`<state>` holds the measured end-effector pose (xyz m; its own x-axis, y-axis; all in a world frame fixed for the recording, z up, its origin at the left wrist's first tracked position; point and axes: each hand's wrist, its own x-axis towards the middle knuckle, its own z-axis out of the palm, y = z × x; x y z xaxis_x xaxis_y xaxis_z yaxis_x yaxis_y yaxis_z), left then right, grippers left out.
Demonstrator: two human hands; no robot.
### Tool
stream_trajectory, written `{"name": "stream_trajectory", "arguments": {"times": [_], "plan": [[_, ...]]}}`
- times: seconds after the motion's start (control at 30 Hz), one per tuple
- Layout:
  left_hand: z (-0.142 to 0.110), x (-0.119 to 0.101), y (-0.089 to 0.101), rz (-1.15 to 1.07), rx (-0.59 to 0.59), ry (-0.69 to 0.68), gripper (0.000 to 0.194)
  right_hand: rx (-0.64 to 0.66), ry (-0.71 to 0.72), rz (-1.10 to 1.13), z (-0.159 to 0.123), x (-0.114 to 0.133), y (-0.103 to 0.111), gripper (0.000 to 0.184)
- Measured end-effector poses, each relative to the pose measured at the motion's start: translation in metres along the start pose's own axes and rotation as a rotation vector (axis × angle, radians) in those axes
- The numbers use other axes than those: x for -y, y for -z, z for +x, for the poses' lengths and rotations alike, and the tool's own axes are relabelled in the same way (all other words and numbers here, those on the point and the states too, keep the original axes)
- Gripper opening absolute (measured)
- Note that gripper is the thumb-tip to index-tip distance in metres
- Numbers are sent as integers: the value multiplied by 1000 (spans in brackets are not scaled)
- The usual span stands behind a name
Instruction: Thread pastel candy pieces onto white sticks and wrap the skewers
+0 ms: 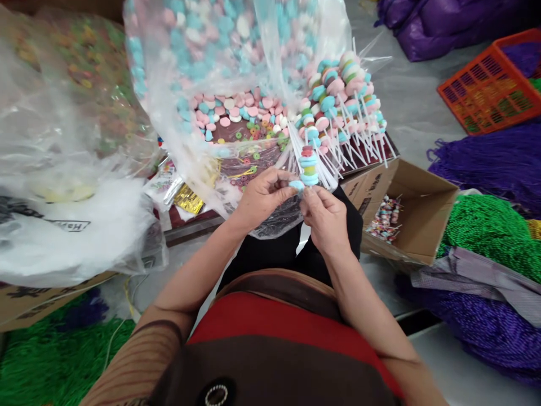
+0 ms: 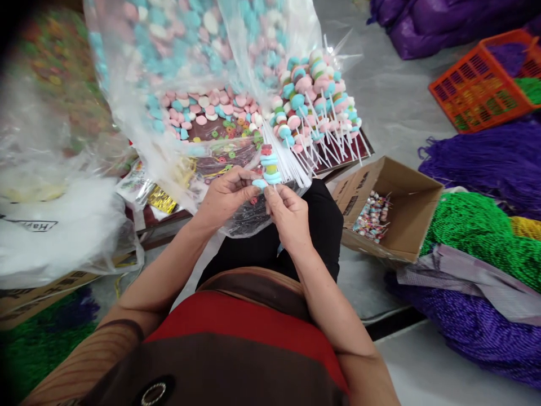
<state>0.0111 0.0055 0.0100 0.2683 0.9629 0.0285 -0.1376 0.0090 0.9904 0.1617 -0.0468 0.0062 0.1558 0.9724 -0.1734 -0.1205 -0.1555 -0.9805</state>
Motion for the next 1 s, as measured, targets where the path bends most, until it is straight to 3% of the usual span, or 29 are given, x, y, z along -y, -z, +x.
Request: {"name": "stream_trajectory", "arguments": {"times": [0.1, 0.3, 0.4, 0.57, 0.8, 1.0], "plan": [[-2, 2, 2, 10, 13, -25, 32, -12, -11, -11, 1, 1, -1, 50], [-9, 6, 4, -194, 71, 162, 45, -10, -50, -12, 0, 5, -6, 47], [-9, 2, 4, -174, 101, 184, 40, -28, -30, -36, 1, 4, -8, 43], [-5, 2, 2, -199, -6, 170, 27, 6, -3, -72, -5, 7, -2, 37], [8, 12, 9, -381, -166, 257, 36, 188, -53, -301, -47, 19, 21, 39], [10, 11, 9, -432, -143, 264, 42, 181, 8, -452, -54, 3, 20, 38]]}}
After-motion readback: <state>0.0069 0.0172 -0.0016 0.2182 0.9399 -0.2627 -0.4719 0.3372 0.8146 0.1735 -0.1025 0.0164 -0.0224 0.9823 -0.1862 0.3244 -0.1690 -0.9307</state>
